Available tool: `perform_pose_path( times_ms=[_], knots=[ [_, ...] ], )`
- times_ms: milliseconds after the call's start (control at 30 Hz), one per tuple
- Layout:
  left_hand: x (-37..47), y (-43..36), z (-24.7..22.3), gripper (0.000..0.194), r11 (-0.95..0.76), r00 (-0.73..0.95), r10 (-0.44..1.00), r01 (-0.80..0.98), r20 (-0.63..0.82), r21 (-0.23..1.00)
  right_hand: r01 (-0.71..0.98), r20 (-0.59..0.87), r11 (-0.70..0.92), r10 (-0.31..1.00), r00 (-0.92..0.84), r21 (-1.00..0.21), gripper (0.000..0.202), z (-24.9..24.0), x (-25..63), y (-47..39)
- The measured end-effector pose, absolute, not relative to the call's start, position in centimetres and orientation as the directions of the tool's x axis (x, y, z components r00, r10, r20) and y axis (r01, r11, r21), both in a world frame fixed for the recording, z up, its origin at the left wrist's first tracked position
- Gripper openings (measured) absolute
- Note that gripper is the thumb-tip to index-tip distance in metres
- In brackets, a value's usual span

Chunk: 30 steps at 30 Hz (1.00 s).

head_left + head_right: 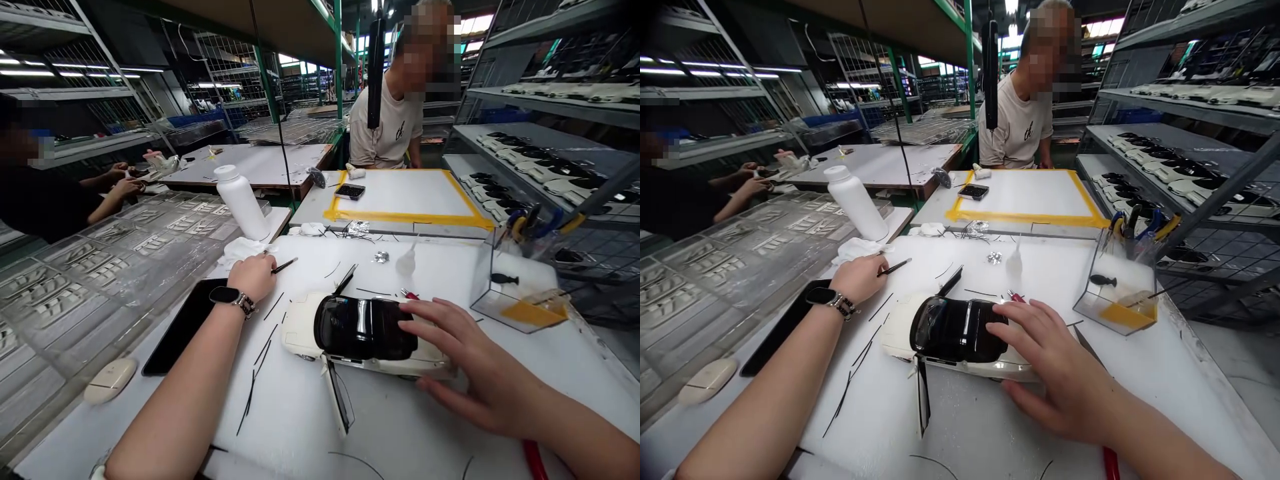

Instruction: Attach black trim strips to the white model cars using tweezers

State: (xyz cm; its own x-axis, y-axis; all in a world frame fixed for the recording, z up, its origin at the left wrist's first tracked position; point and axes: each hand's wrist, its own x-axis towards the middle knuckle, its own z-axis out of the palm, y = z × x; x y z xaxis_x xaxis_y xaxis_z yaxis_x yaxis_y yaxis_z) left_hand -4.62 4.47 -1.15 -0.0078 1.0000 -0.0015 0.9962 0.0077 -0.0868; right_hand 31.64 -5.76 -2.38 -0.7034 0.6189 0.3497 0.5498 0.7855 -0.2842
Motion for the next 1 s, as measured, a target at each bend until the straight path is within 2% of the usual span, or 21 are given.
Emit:
perform_pose_path(
  times_ms=[100,200,267,333,367,400,433,467,533,633,700,800,867,933,1000],
  knots=[
    [-4.8,5.0,-1.8,0.024,0.034,-0.034,0.999,0.998,-0.002,-0.046,0.553,0.364,0.785,0.619,-0.696,-0.279,0.051,-2.4,31.6,-5.5],
    [-4.8,5.2,-1.8,0.020,0.050,-0.051,0.997,0.999,0.066,0.013,0.522,0.450,0.809,0.585,-0.675,-0.269,0.045,-2.3,31.6,-5.3],
    [-4.2,4.6,-1.1,0.023,0.033,-0.044,0.983,0.998,0.181,0.062,0.494,0.546,0.825,0.557,-0.626,-0.274,0.041,-2.0,31.5,-5.5],
    [-2.7,3.1,0.0,0.025,-0.114,0.039,0.918,0.979,0.395,0.170,0.475,0.612,0.821,0.559,-0.559,-0.315,0.039,-1.6,31.3,-6.0],
    [-1.6,2.0,0.6,0.022,-0.310,0.112,0.807,0.916,0.579,0.255,0.460,0.618,0.814,0.573,-0.539,-0.354,0.038,-1.3,31.1,-6.4],
    [-0.3,0.6,1.1,0.017,-0.535,0.185,0.662,0.795,0.726,0.286,0.435,0.606,0.807,0.589,-0.535,-0.400,0.038,-1.0,30.9,-6.8],
    [1.1,-0.9,1.4,0.014,-0.713,0.281,0.543,0.652,0.791,0.258,0.405,0.580,0.797,0.604,-0.546,-0.448,0.039,-0.8,30.6,-7.3],
    [2.5,-2.4,1.7,0.016,-0.830,0.399,0.454,0.513,0.796,0.217,0.371,0.550,0.788,0.611,-0.569,-0.491,0.042,-0.5,30.3,-7.8],
    [5.1,-5.2,1.7,0.017,-0.958,0.598,0.269,0.251,0.755,0.141,0.306,0.506,0.786,0.590,-0.629,-0.536,0.048,-0.1,29.7,-8.8],
    [7.4,-7.7,1.0,0.018,-0.995,0.662,0.097,0.041,0.743,0.093,0.236,0.482,0.822,0.508,-0.714,-0.518,0.046,0.5,29.1,-9.7],
    [7.6,-8.1,0.6,0.015,-0.992,0.659,0.108,0.023,0.744,0.123,0.201,0.488,0.847,0.459,-0.742,-0.491,0.043,0.8,29.0,-9.9],
    [6.4,-7.1,0.6,0.015,-0.974,0.600,0.220,0.097,0.769,0.203,0.166,0.502,0.863,0.423,-0.754,-0.478,0.034,1.0,29.2,-10.0],
    [5.2,-5.6,0.8,0.019,-0.958,0.491,0.285,0.170,0.823,0.230,0.184,0.497,0.852,0.446,-0.744,-0.490,0.026,0.9,29.3,-9.9],
    [4.0,-4.0,0.9,0.013,-0.934,0.361,0.332,0.255,0.872,0.250,0.247,0.481,0.834,0.498,-0.721,-0.493,0.022,0.6,29.1,-9.8],
    [3.0,-2.4,0.7,0.012,-0.894,0.248,0.375,0.353,0.893,0.277,0.306,0.487,0.852,0.501,-0.716,-0.426,0.018,0.1,28.8,-9.7]
  ],
)
